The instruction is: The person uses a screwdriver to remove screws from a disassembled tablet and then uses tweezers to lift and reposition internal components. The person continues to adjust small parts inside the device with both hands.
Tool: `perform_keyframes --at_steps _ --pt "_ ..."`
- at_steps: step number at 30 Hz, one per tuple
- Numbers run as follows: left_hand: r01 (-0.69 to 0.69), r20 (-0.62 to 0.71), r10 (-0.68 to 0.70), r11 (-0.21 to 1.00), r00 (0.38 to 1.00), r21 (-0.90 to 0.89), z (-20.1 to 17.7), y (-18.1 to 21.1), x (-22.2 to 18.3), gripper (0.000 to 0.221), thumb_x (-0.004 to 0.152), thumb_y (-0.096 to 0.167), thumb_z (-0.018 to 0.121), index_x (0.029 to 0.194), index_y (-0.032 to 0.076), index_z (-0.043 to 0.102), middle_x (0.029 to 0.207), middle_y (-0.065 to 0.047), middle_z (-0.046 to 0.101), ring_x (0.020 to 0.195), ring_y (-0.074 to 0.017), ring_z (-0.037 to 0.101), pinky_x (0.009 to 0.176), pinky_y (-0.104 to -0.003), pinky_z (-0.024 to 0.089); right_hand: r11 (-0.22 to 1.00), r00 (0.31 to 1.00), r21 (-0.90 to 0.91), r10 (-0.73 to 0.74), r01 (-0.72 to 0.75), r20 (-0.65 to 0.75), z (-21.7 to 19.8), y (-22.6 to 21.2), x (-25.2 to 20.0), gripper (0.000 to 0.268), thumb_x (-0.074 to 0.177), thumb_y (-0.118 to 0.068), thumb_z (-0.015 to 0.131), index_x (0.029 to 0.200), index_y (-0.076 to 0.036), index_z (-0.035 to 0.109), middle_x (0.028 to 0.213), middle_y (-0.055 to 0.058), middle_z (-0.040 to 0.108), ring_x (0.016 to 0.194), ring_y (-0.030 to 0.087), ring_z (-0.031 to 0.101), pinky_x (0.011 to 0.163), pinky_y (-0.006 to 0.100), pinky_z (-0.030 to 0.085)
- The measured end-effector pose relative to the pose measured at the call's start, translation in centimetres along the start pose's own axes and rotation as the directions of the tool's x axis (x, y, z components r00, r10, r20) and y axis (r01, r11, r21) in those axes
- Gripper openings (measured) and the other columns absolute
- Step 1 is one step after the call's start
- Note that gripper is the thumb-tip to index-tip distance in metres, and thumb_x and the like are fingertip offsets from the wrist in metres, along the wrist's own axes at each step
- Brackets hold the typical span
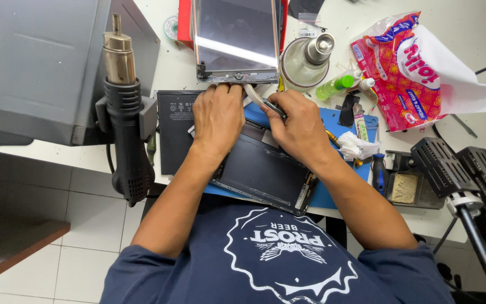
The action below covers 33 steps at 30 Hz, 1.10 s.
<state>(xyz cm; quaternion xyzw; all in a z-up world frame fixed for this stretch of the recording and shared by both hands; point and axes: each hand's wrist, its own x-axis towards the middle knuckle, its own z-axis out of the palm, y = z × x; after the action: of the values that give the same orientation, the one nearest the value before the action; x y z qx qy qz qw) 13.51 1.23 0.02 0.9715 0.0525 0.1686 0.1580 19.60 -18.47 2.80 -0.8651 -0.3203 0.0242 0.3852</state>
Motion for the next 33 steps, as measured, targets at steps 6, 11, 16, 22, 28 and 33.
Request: perform_keyframes --at_steps 6,11,16,22,28,33 --pt "-0.054 -0.11 0.061 0.997 0.992 0.063 -1.4 -0.1 -2.1 0.013 0.11 0.019 0.069 0.1 0.011 0.066 0.092 -0.006 0.055 0.081 -0.0331 0.067 0.068 -0.044 0.054 1.0 1.0 0.016 -0.014 0.014 -0.019 0.2 0.1 0.0 0.008 0.112 -0.017 0.08 0.109 -0.01 0.079 0.079 0.01 0.062 0.072 0.033 0.072 0.069 0.04 0.059" --pt "-0.048 -0.093 0.046 0.998 0.995 -0.026 -4.3 1.0 -3.3 0.012 0.115 0.014 0.061 0.108 0.007 0.068 0.097 -0.007 0.059 0.085 -0.0318 0.07 0.074 -0.041 0.056 1.0 1.0 0.026 -0.018 0.018 -0.021 0.1 -0.5 -0.2 0.008 0.111 -0.016 0.081 0.11 -0.008 0.079 0.079 0.012 0.063 0.072 0.036 0.072 0.069 0.041 0.058" --pt "0.002 -0.071 -0.013 0.989 0.997 -0.146 -6.2 0.6 -4.4 0.017 0.119 0.014 0.056 0.113 0.005 0.069 0.095 -0.008 0.062 0.085 -0.0329 0.072 0.074 -0.041 0.057 0.999 0.999 0.034 -0.039 0.04 -0.027 0.5 0.1 0.0 0.01 0.11 -0.017 0.082 0.111 -0.008 0.079 0.08 0.013 0.062 0.074 0.038 0.073 0.069 0.042 0.058" --pt "0.043 -0.063 -0.092 0.836 0.994 -0.547 -8.2 1.6 -5.1 0.012 0.117 0.012 0.068 0.114 0.001 0.073 0.093 -0.011 0.064 0.088 -0.0365 0.077 0.077 -0.038 0.063 0.994 0.997 0.071 -0.08 0.082 -0.021 -2.0 -0.4 0.3 0.011 0.11 -0.008 0.081 0.12 -0.005 0.083 0.082 0.015 0.066 0.074 0.04 0.073 0.07 0.044 0.058" --pt "-0.058 -0.063 0.019 0.7 0.998 -0.712 -5.0 5.0 -4.4 0.006 0.11 0.012 0.076 0.111 0.006 0.075 0.091 -0.009 0.07 0.085 -0.0319 0.078 0.076 -0.038 0.065 0.923 0.99 0.363 0.141 -0.127 -0.014 -7.2 -0.3 -2.9 0.014 0.117 -0.012 0.074 0.126 -0.01 0.084 0.085 0.007 0.074 0.075 0.014 0.068 0.072 0.03 0.056" --pt "-0.217 -0.038 0.257 0.717 0.966 -0.662 -2.1 8.6 -5.3 0.012 0.101 0.001 0.078 0.107 0.005 0.068 0.099 -0.009 0.061 0.091 -0.0345 0.074 0.08 -0.043 0.064 0.98 0.99 0.168 0.12 -0.107 -0.072 -9.4 0.8 -6.6 0.014 0.12 -0.012 0.073 0.125 -0.005 0.084 0.086 0.013 0.076 0.077 0.026 0.071 0.071 0.038 0.056"
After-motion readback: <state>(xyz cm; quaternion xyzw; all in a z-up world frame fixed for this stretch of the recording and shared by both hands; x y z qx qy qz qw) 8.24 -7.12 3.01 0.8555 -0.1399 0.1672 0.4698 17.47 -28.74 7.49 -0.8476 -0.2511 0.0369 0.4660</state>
